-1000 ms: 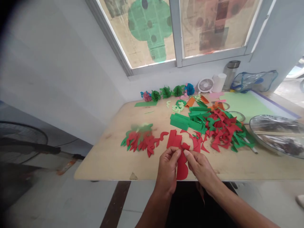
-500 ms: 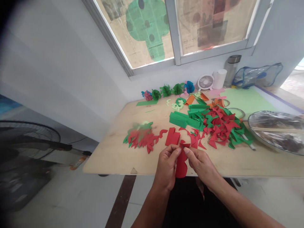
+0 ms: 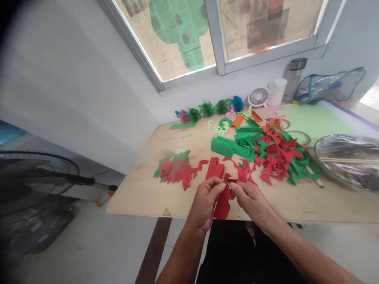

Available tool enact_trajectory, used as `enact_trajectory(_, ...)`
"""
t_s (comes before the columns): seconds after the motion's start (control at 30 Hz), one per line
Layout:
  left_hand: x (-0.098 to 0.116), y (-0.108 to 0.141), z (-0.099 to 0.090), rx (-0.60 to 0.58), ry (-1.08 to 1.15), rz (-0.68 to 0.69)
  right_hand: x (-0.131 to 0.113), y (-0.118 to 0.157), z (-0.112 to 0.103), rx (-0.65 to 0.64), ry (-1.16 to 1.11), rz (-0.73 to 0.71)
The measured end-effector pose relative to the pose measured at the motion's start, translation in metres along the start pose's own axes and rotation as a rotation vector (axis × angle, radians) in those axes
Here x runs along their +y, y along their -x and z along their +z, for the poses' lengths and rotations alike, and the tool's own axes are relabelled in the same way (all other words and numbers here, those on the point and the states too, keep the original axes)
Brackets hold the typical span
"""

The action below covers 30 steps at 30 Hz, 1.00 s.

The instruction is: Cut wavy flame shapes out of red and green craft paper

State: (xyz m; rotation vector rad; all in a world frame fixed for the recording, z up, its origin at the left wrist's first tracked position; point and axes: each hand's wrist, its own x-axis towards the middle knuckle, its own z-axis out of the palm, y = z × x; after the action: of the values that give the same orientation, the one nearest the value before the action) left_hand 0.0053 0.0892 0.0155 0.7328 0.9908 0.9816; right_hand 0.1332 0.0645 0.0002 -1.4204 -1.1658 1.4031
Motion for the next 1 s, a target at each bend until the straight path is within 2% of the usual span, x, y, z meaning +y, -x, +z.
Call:
enact_trajectory(0.43, -0.002, -0.020, -0.001, -0.018, -0.069, -0.007, 0.005, -0.014, -0.010, 0.035, 0.048, 0.043)
enact_trajectory(0.67, -0.007, -0.020, 0.005, 0.106, 0.107, 0.030, 0.004, -0.004, -0.008, 0.090, -0.118, 0.039)
enact_trajectory(0.83, -0.010, -0.019, 0.010, 0.138, 0.260, 0.023, 0.000, -0.001, 0.004, 0.119, -0.001, 0.033)
enact_trajectory(1.0, -0.011, -0.020, 0.000, 0.203, 0.309, 0.020, -0.009, -0.004, 0.011, 0.166, 0.038, 0.088)
